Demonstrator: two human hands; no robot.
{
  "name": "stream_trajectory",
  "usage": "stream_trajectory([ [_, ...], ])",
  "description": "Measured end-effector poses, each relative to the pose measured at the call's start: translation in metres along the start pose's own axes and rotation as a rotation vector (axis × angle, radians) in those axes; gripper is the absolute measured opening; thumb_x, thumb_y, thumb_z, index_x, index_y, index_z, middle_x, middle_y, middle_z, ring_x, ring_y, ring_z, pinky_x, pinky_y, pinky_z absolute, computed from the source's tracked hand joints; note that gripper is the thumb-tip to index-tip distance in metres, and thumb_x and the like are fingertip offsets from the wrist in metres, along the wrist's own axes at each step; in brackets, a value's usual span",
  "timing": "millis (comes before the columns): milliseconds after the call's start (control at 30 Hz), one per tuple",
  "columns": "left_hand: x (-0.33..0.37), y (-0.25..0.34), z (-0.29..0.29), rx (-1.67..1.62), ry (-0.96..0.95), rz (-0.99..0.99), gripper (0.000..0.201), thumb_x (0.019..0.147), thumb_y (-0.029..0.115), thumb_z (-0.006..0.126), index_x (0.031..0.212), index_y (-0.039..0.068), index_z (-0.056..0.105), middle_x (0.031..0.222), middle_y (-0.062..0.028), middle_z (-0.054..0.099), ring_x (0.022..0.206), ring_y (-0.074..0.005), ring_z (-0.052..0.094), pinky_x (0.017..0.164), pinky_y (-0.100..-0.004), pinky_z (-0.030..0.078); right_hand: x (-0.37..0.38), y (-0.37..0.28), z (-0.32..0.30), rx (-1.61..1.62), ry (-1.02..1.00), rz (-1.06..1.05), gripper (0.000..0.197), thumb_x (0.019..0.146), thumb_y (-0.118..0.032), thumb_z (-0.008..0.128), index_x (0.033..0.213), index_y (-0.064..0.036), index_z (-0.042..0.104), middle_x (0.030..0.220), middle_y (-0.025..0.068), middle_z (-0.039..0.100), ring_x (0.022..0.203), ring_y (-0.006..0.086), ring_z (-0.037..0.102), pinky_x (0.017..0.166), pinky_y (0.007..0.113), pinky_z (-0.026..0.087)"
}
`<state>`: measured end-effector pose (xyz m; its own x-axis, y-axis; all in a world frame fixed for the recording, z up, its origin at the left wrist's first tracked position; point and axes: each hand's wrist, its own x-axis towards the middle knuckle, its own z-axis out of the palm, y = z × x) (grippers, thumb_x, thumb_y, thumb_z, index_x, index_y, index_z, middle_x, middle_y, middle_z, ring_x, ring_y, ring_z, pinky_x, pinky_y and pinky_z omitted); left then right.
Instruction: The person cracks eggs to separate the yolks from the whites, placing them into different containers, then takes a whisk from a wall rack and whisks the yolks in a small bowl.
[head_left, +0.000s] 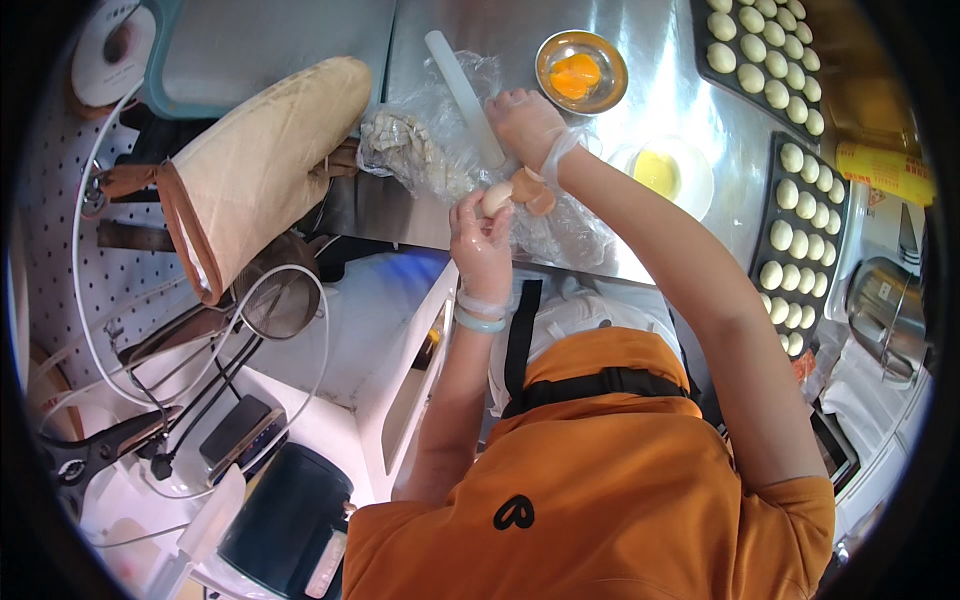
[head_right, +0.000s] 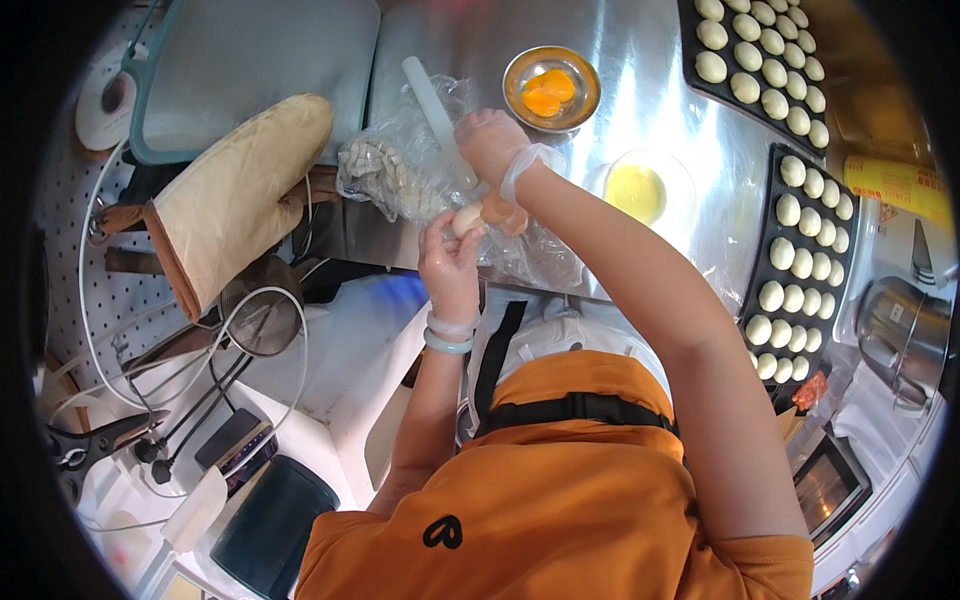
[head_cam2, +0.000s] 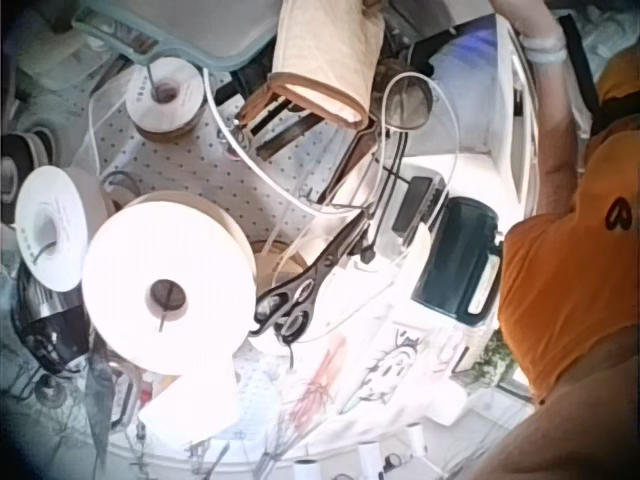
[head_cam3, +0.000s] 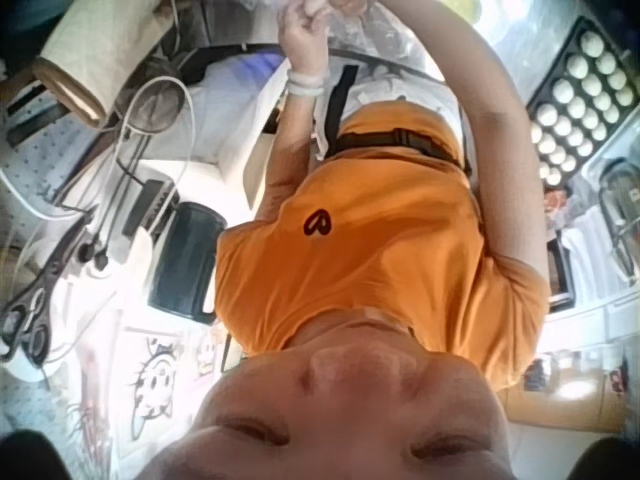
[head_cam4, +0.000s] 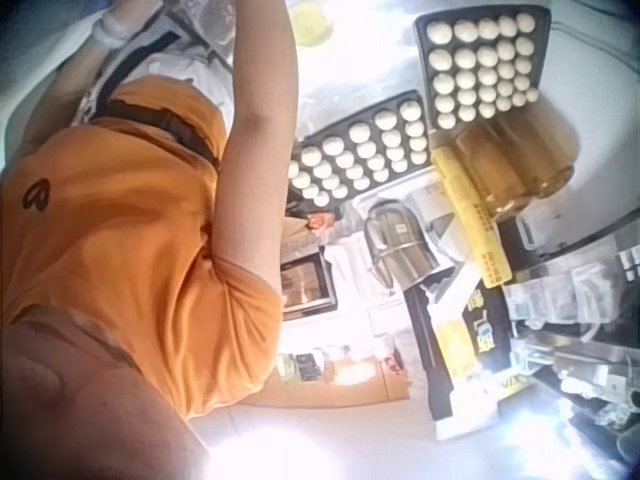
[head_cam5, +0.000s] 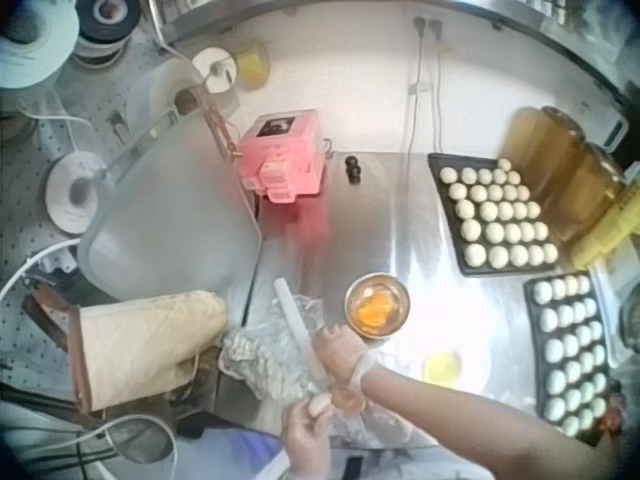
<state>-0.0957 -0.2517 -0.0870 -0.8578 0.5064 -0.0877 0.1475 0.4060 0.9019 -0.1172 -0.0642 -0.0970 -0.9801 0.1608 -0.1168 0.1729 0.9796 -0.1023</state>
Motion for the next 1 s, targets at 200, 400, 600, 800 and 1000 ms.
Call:
stream_trajectory([
  [200,-0.001,-0.009,-0.008,-0.097,-0.018,-0.027,0.033,0.084,0.004,0.068,0.113,-0.002,0.054,0.109,-0.0142,0.055,0.073,-0.0201,0.065,0.065,-0.0304,0.053,-0.034,-0.006,-0.045,0.646,0.235,0.184,0.042,0.076,-0.008,0.068,0.114,-0.0002,0.052,0.100,0.0166,0.060,0.095,0.0294,0.061,0.082,0.037,0.049],
  [400,0.009,0.037,-0.021,0.195,-0.071,0.006,0.025,0.084,0.010,0.070,0.105,0.000,0.062,0.102,-0.0068,0.059,0.068,-0.0102,0.051,0.061,-0.0242,0.044,-0.193,0.009,-0.087,1.221,0.299,0.458,0.042,0.086,-0.017,0.065,0.122,-0.0024,0.049,0.105,0.0128,0.060,0.096,0.0208,0.059,0.083,0.032,0.050],
  [600,0.026,0.055,-0.010,0.206,-0.172,0.208,0.015,0.090,0.007,0.060,0.101,-0.002,0.063,0.088,-0.0067,0.060,0.073,-0.0127,0.052,0.064,-0.0263,0.044,-0.333,-0.017,-0.026,1.233,0.384,1.079,0.043,0.086,-0.018,0.066,0.123,-0.0020,0.050,0.107,0.0178,0.058,0.093,0.0274,0.060,0.082,0.036,0.049],
  [800,0.023,0.091,0.034,0.216,-0.444,0.361,0.017,0.090,0.007,0.060,0.105,-0.001,0.062,0.093,-0.0062,0.059,0.072,-0.0122,0.052,0.066,-0.0257,0.045,-0.375,-0.043,0.052,0.432,0.848,1.191,0.049,0.081,-0.009,0.069,0.124,0.0003,0.048,0.112,0.0221,0.052,0.095,0.0370,0.057,0.082,0.040,0.049],
  [1000,0.014,0.113,0.057,0.253,-0.584,0.365,0.017,0.089,0.006,0.060,0.106,0.000,0.062,0.092,-0.0045,0.058,0.066,-0.0084,0.046,0.062,-0.0238,0.043,-0.368,-0.035,0.100,0.349,0.921,1.161,0.058,0.076,-0.008,0.073,0.127,-0.0041,0.047,0.112,0.0189,0.053,0.093,0.0360,0.060,0.076,0.041,0.052],
])
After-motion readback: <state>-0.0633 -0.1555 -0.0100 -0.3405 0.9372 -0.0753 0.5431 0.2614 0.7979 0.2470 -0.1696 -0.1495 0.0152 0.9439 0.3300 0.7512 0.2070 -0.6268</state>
